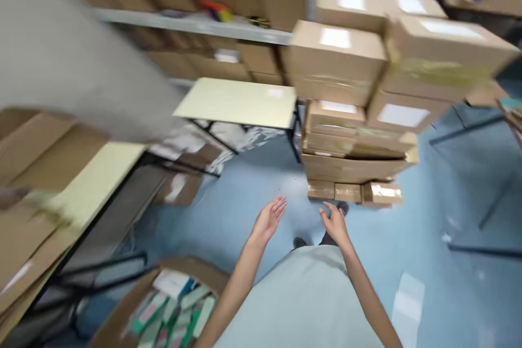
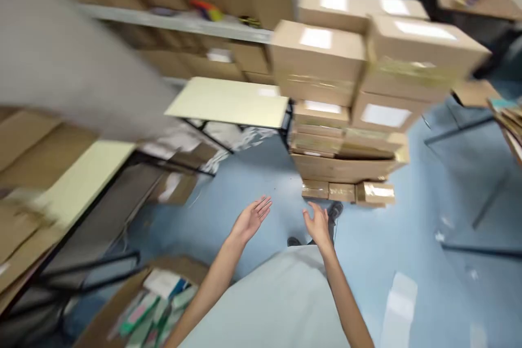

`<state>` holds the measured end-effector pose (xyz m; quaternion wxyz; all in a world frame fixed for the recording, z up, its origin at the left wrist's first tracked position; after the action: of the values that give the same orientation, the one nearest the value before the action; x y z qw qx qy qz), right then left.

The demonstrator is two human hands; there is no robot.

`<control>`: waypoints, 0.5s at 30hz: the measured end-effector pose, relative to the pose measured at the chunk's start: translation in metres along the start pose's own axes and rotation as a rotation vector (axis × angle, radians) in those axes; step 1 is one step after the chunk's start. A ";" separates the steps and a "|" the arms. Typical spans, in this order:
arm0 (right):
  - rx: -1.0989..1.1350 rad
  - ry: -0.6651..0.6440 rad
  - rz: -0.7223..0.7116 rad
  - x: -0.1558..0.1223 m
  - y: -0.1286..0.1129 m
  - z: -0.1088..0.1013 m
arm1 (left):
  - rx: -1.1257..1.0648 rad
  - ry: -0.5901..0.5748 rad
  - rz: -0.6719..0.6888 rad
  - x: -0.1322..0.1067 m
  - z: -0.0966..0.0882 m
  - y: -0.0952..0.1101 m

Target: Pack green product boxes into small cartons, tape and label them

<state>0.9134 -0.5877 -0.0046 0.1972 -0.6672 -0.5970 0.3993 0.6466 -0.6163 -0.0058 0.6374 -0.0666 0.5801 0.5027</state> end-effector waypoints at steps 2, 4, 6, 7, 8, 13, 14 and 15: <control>0.006 -0.070 -0.126 0.003 -0.046 0.019 | -0.187 0.057 0.100 -0.035 -0.052 0.021; 0.002 -0.131 -0.257 0.005 -0.097 0.039 | -0.342 0.097 0.193 -0.066 -0.095 0.035; 0.000 -0.190 -0.383 0.003 -0.150 0.061 | -0.455 0.117 0.267 -0.091 -0.130 0.042; 0.002 -0.219 -0.438 -0.001 -0.176 0.071 | -0.496 0.119 0.297 -0.101 -0.144 0.045; 0.008 -0.246 -0.484 -0.005 -0.200 0.081 | -0.527 0.114 0.325 -0.110 -0.157 0.047; 0.013 -0.357 -0.622 -0.045 -0.292 0.125 | -0.634 0.099 0.431 -0.131 -0.208 0.066; -0.003 -0.391 -0.644 -0.054 -0.305 0.135 | -0.663 0.108 0.444 -0.132 -0.217 0.071; -0.025 -0.432 -0.665 -0.063 -0.317 0.145 | -0.696 0.122 0.458 -0.132 -0.227 0.076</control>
<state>0.6014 -0.6131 0.1608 0.1774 -0.3406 -0.8132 0.4374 0.4629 -0.8055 0.0669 0.4130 -0.1771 0.4121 0.7926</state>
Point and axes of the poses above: each hand's wrist, its own x-axis towards the middle knuckle, its own z-axis out of the palm, y = z × x, the point moved 5 cm from there along x, towards the middle knuckle, and after that the axes turned 1 degree about -z, right-handed, at the moved point
